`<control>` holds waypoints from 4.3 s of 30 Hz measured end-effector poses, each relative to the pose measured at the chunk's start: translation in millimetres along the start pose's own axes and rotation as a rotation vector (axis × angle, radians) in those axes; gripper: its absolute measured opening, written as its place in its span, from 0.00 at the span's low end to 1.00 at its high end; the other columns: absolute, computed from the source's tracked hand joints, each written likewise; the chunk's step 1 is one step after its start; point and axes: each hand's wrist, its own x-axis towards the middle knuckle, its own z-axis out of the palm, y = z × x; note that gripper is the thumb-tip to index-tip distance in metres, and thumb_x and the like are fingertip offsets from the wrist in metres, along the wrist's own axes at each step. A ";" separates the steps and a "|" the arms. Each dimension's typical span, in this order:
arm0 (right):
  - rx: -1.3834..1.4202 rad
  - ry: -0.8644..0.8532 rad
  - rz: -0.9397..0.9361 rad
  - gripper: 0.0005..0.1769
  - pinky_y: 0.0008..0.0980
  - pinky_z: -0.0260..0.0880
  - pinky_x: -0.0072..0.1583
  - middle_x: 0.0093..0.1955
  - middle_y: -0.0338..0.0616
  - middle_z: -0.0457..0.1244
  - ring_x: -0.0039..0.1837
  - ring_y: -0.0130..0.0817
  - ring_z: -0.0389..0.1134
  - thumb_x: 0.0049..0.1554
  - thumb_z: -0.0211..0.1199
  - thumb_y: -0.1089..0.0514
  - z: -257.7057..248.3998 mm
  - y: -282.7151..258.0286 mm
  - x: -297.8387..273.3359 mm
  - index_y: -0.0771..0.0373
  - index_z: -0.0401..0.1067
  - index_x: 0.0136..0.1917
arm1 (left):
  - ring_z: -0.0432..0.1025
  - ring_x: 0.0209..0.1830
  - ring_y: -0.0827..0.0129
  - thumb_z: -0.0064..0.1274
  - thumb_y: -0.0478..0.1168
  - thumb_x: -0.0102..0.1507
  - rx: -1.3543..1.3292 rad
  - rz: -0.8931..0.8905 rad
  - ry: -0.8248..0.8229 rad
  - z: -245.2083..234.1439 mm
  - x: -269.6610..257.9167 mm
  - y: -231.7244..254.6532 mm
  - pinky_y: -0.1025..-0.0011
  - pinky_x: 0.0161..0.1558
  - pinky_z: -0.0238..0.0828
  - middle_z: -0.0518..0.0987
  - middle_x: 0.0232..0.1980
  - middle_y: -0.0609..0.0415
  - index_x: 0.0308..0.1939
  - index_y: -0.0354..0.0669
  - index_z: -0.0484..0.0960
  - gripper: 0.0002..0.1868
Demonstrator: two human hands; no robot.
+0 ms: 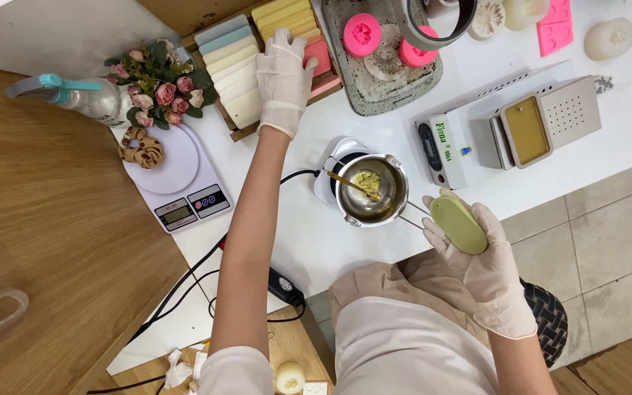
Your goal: The recorder is shown preparing and assembling scented wax products, including cleaning molds, selecting colors, and pouring melted wax.
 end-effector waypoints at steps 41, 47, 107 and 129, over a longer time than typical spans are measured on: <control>0.000 -0.003 0.019 0.33 0.41 0.68 0.66 0.71 0.63 0.62 0.63 0.45 0.68 0.65 0.50 0.45 2.7 1.8 -0.7 0.69 0.62 0.75 | 0.78 0.34 0.52 0.54 0.56 0.66 0.024 -0.429 -0.119 6.4 -33.5 12.6 0.55 0.39 0.76 0.82 0.35 0.43 0.77 0.32 0.54 0.45; -0.031 0.002 0.023 0.33 0.40 0.68 0.67 0.71 0.63 0.61 0.63 0.44 0.67 0.65 0.50 0.45 10.5 1.5 -4.2 0.69 0.62 0.74 | 0.78 0.38 0.49 0.55 0.56 0.66 -0.035 -0.481 -0.089 10.4 -43.4 15.7 0.53 0.41 0.75 0.83 0.43 0.42 0.78 0.33 0.48 0.48; -0.052 -0.036 0.002 0.32 0.42 0.66 0.67 0.73 0.62 0.60 0.64 0.45 0.67 0.67 0.46 0.45 9.2 6.6 -3.6 0.70 0.62 0.74 | 0.48 0.80 0.44 0.67 0.54 0.54 -0.564 -0.808 0.315 47.7 14.6 28.9 0.58 0.77 0.47 0.52 0.80 0.34 0.79 0.35 0.41 0.63; 0.001 -0.168 -0.035 0.31 0.42 0.68 0.65 0.70 0.65 0.62 0.61 0.48 0.69 0.67 0.48 0.47 10.0 1.3 -0.8 0.72 0.63 0.73 | 0.49 0.80 0.37 0.62 0.43 0.62 -0.580 -0.604 0.333 57.4 1.1 17.3 0.54 0.78 0.46 0.51 0.79 0.27 0.78 0.31 0.44 0.51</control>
